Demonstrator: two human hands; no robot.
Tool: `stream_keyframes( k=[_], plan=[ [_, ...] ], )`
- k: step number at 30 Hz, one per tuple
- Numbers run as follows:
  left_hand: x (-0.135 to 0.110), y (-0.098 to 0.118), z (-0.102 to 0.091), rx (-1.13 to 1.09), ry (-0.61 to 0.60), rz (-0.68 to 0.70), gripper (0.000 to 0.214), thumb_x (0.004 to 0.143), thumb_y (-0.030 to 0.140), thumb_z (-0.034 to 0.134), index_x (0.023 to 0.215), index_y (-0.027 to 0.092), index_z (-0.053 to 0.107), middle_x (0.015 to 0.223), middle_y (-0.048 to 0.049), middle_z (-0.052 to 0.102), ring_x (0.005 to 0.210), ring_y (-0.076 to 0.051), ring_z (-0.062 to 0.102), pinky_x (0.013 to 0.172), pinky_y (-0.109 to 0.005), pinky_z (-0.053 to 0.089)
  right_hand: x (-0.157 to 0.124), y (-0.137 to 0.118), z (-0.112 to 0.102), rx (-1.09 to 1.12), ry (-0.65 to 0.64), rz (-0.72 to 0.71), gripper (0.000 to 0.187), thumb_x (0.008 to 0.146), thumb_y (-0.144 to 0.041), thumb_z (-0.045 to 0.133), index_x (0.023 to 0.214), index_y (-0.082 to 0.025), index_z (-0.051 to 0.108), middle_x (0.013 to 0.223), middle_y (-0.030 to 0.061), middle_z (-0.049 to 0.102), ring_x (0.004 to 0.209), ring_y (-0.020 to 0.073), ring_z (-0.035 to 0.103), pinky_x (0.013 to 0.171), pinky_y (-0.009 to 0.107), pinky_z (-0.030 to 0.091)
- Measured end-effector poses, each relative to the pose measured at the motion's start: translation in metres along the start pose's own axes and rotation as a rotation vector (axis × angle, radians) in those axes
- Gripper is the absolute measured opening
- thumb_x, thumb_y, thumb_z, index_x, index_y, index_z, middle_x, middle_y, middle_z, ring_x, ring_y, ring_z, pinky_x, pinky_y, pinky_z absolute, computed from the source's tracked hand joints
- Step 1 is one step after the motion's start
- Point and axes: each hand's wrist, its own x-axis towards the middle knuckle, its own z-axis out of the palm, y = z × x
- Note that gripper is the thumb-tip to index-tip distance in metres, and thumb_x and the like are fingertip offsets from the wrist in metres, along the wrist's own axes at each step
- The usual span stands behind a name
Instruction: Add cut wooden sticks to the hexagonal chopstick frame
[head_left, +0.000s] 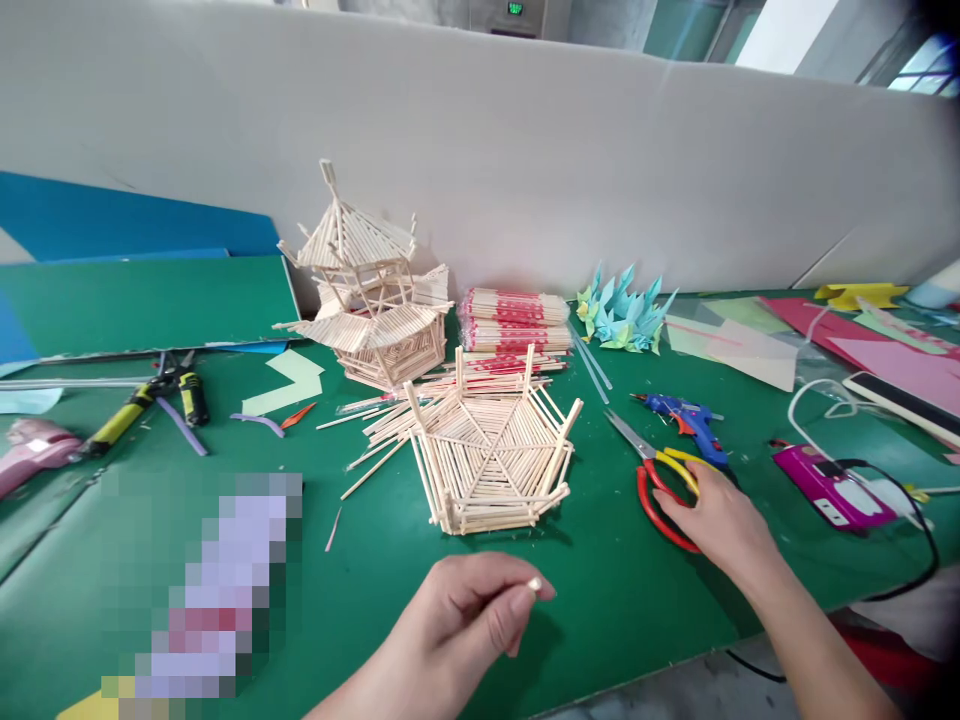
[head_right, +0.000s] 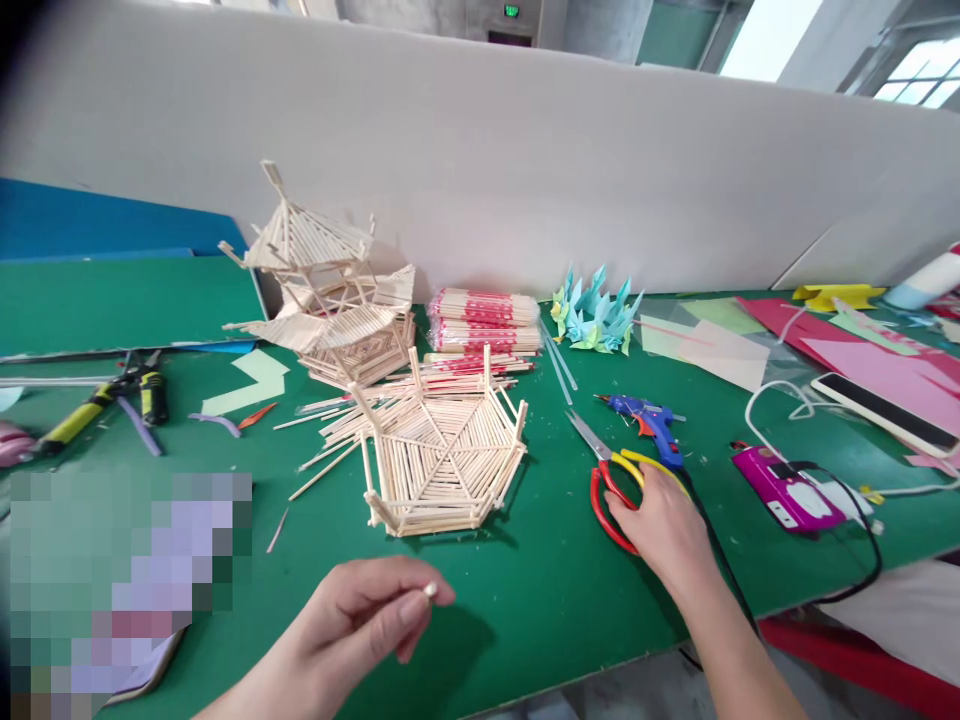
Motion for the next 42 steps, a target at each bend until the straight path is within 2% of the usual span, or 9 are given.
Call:
stream_keyframes(
  k=[4, 7, 11, 15, 20, 22, 25, 29, 42],
  plan=[
    [-0.001, -0.013, 0.015, 0.636, 0.091, 0.361, 0.033, 0.090, 0.026, 0.032, 0.084, 0.018, 0.063, 0.054, -0.0012, 0.052, 0.046, -0.013, 0.045, 0.047, -0.025, 0.033, -0.036, -0.040, -0.024, 0.123, 0.185, -0.308, 0.030, 0.078, -0.035, 0.052, 0.101, -0.017, 0.059, 0.103, 0.0141, 0.062, 0.096, 0.0297, 0.057, 0.085, 0.042, 0.043],
    [0.001, -0.020, 0.027, 0.895, 0.159, 0.422, 0.034, 0.089, 0.024, 0.029, 0.075, 0.018, 0.060, 0.050, -0.0011, 0.050, 0.041, -0.014, 0.043, 0.043, -0.026, 0.030, -0.076, -0.081, -0.031, 0.432, -0.085, -0.691, 0.021, 0.080, -0.023, 0.053, 0.099, -0.025, 0.061, 0.092, 0.0042, 0.066, 0.084, 0.0183, 0.062, 0.070, 0.025, 0.050],
    [0.000, -0.019, 0.032, 0.970, 0.185, 0.458, 0.032, 0.087, 0.017, 0.033, 0.059, 0.017, 0.049, 0.055, -0.0029, 0.054, 0.046, -0.014, 0.049, 0.045, -0.025, 0.036, -0.101, -0.109, -0.018, 0.574, -0.288, -0.804, 0.028, 0.081, -0.015, 0.051, 0.106, -0.022, 0.061, 0.086, 0.0054, 0.067, 0.077, 0.0157, 0.063, 0.067, 0.022, 0.051],
    [-0.006, -0.013, 0.029, 1.013, 0.224, 0.429, 0.030, 0.087, 0.014, 0.036, 0.061, 0.017, 0.051, 0.054, -0.0018, 0.053, 0.046, -0.013, 0.047, 0.046, -0.025, 0.037, -0.100, -0.109, -0.004, 0.641, -0.252, -0.731, 0.016, 0.082, -0.014, 0.051, 0.088, -0.020, 0.064, 0.071, 0.0034, 0.065, 0.062, 0.0127, 0.061, 0.057, 0.019, 0.049],
    [-0.019, -0.006, 0.026, 1.039, 0.616, 0.607, 0.013, 0.083, 0.011, 0.048, 0.083, 0.016, 0.060, 0.079, -0.0062, 0.063, 0.074, -0.019, 0.057, 0.071, -0.035, 0.041, -0.085, -0.101, 0.004, 0.733, -0.094, -0.305, 0.016, 0.082, -0.029, 0.054, 0.079, -0.019, 0.066, 0.073, 0.0048, 0.067, 0.065, 0.0148, 0.061, 0.058, 0.022, 0.049],
    [-0.026, -0.005, 0.024, 0.900, 0.546, 0.662, 0.014, 0.079, 0.006, 0.055, 0.090, 0.014, 0.061, 0.078, -0.0065, 0.062, 0.072, -0.017, 0.056, 0.068, -0.033, 0.043, -0.079, -0.099, 0.008, 0.857, -0.023, -0.052, 0.022, 0.079, -0.038, 0.058, 0.079, -0.017, 0.066, 0.077, 0.0071, 0.068, 0.064, 0.0160, 0.059, 0.057, 0.026, 0.049],
    [-0.029, -0.008, 0.023, 0.417, 0.452, 0.528, 0.024, 0.081, 0.003, 0.051, 0.099, 0.015, 0.060, 0.077, -0.0063, 0.059, 0.067, -0.015, 0.056, 0.059, -0.027, 0.047, -0.076, -0.100, 0.013, 1.140, 0.002, 0.140, 0.025, 0.074, -0.041, 0.063, 0.077, -0.016, 0.066, 0.075, 0.0071, 0.067, 0.057, 0.0133, 0.053, 0.053, 0.027, 0.046],
    [-0.026, -0.016, 0.026, 0.096, 0.468, 0.478, 0.034, 0.082, 0.002, 0.048, 0.106, 0.022, 0.059, 0.080, -0.0053, 0.057, 0.068, -0.014, 0.055, 0.056, -0.024, 0.047, -0.082, -0.109, 0.013, 1.374, -0.049, 0.196, 0.019, 0.074, -0.036, 0.066, 0.075, -0.017, 0.066, 0.067, 0.0028, 0.062, 0.054, 0.0098, 0.046, 0.050, 0.025, 0.039],
    [-0.023, -0.017, 0.023, 0.149, 0.418, 0.575, 0.036, 0.081, 0.000, 0.048, 0.109, 0.021, 0.059, 0.085, -0.0080, 0.056, 0.073, -0.017, 0.053, 0.065, -0.033, 0.047, -0.087, -0.117, 0.009, 1.443, -0.072, 0.241, 0.019, 0.071, -0.037, 0.069, 0.075, -0.018, 0.068, 0.063, 0.0009, 0.060, 0.055, 0.0092, 0.047, 0.050, 0.023, 0.039]
  ],
)
